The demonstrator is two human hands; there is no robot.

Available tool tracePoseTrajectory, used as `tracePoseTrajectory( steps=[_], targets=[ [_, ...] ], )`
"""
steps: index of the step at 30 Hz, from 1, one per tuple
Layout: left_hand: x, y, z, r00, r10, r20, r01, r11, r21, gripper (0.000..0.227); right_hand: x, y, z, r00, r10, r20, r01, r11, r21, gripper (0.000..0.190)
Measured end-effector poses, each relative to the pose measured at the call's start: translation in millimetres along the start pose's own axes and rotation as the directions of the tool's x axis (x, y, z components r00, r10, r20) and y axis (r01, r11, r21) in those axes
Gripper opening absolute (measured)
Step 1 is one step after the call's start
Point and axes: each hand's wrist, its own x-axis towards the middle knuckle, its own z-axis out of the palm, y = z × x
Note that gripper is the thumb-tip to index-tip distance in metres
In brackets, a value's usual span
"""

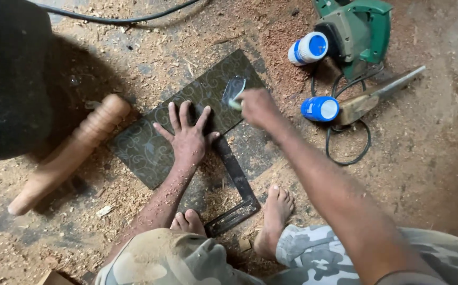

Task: Applying wood filler or finish to a spindle using a scraper and a palette.

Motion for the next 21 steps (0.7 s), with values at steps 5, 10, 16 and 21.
tracePoseTrajectory(
  steps=[5,10,16,21],
  targets=[
    [-7.2,-4.4,2.1,0.999,0.027,-0.021,-0.026,0.999,0.032,0.074,15.6,0.4,-7.0,0.815,-0.376,-0.44,0.368,0.924,-0.106,0.016],
    [0.2,-5.1,4.4,1.0,0.004,0.011,-0.005,0.999,0.032,0.078,-29.1,-4.3,32.7,0.878,-0.44,-0.187,0.37,0.873,-0.316,0.026],
    [-6.3,-3.8,7.6,1.0,0.018,-0.009,-0.017,0.997,0.071,0.078,19.5,-5.0,6.9,0.813,-0.502,-0.296,0.43,0.86,-0.276,0.014],
    [6.3,-11.2,5.5,0.997,0.032,-0.066,-0.027,0.997,0.07,0.082,-14.1,-6.8,35.0,0.772,-0.564,-0.295,0.467,0.817,-0.338,0.012]
  ],
)
